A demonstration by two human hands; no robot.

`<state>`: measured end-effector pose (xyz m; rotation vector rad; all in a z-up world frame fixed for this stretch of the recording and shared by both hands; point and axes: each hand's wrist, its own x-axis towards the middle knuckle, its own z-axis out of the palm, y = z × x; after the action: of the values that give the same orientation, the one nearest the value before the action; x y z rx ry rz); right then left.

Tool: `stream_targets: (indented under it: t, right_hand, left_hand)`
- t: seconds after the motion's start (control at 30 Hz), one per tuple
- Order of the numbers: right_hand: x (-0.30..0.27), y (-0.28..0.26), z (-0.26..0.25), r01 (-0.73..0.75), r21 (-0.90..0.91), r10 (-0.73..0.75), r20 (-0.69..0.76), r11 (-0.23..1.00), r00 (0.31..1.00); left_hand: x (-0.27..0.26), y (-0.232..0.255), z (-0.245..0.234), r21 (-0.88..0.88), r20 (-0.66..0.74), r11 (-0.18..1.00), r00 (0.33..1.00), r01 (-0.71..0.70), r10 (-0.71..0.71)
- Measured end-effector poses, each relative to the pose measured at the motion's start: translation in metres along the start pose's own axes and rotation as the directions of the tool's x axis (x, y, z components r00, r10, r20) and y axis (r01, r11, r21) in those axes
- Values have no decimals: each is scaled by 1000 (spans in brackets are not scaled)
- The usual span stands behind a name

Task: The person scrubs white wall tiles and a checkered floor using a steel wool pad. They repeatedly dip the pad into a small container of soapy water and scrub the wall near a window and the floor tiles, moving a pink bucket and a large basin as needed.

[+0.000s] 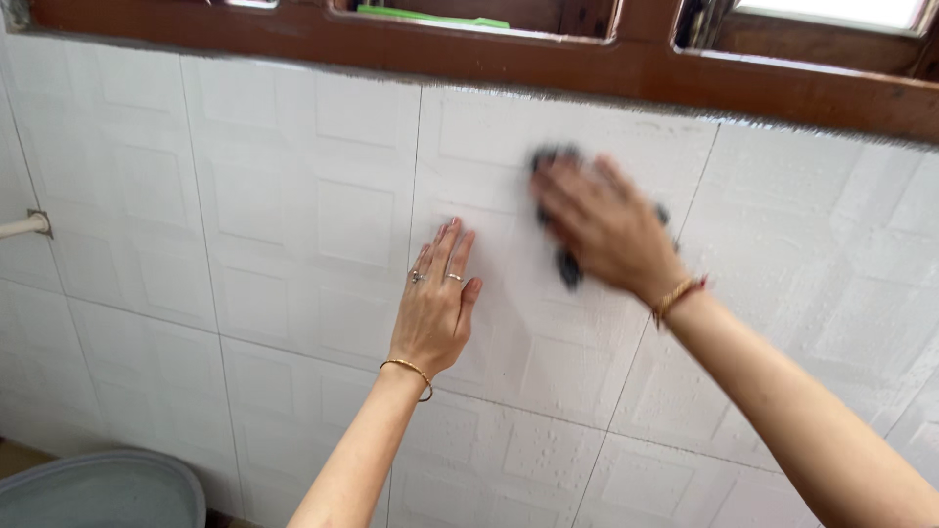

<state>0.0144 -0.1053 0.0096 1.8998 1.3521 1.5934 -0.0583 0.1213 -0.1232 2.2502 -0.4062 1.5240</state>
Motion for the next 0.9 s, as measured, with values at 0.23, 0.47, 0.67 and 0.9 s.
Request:
stream_targets:
  t: [0.23, 0.47, 0.67, 0.9]
  right_hand:
    - [9, -63, 34, 1, -18, -1, 27, 1000, 1000]
    - [-114, -185, 66, 462, 340, -545, 206, 819, 813]
    - [-13, -102, 68, 375, -32, -374, 40, 926, 927]
    - [105, -27, 31, -51, -14, 48, -197, 999, 979]
  left_hand:
    - [-27, 9, 11, -192, -97, 951, 960, 243, -264]
    - [-64, 17, 15, -190, -9, 866, 881, 463, -473]
    - [-57, 26, 26, -327, -47, 807, 844, 493, -534]
    - [-48, 9, 3, -479, -37, 695, 779, 536, -626]
